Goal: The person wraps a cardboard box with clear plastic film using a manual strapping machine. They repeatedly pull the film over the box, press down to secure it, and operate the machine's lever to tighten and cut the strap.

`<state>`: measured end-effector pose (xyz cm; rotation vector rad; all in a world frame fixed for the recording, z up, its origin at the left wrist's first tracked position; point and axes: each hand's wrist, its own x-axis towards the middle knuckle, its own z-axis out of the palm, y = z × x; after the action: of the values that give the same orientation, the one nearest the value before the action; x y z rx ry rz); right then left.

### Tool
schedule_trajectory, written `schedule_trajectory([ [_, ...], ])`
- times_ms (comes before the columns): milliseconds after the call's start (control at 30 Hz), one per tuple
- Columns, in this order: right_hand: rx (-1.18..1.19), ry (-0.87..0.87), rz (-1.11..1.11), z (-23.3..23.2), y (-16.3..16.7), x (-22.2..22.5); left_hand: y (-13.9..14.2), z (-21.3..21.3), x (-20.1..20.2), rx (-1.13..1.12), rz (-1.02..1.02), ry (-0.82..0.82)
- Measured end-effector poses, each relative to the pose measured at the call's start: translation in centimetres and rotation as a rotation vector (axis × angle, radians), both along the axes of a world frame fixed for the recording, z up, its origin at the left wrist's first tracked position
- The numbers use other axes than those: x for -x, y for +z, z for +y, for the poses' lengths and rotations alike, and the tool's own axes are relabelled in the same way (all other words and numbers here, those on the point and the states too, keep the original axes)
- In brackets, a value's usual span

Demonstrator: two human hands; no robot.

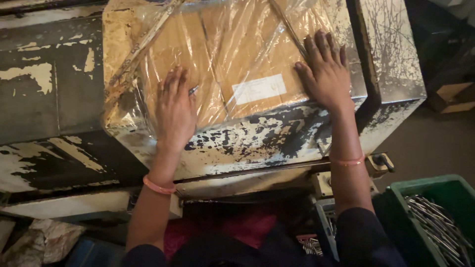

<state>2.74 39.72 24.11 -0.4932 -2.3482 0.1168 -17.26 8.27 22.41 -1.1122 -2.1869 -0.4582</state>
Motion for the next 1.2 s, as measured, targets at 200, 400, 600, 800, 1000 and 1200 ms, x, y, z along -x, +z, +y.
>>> schedule_trajectory([
  [200,-0.006,0.010,-0.001,0.6,-0.7,-0.5,0.0,0.1,0.0,-0.049,0.008,-0.014],
  [400,-0.174,0.004,0.241,-1.6,-3.9,-2.2,-1.9,2.3,-5.5,-0.242,-0.091,-0.278],
  [600,0.224,0.399,0.362,-8.0,-11.9,-8.8,-4.1,9.3,-15.3,-0.198,-0.381,-0.755],
  [800,0.948,0.408,0.557,-6.3,-14.4,-12.4,-8.4,15.9,-18.6,-0.137,-0.726,-1.024],
  [1000,1.084,0.245,0.772,-3.3,-12.2,-17.6,-18.8,24.7,-20.4,-0.214,-1.335,-0.994],
  [1200,1.013,0.191,0.780,-3.1,-10.7,-19.7,-22.4,29.6,-21.1,-0.318,-1.433,-1.149],
])
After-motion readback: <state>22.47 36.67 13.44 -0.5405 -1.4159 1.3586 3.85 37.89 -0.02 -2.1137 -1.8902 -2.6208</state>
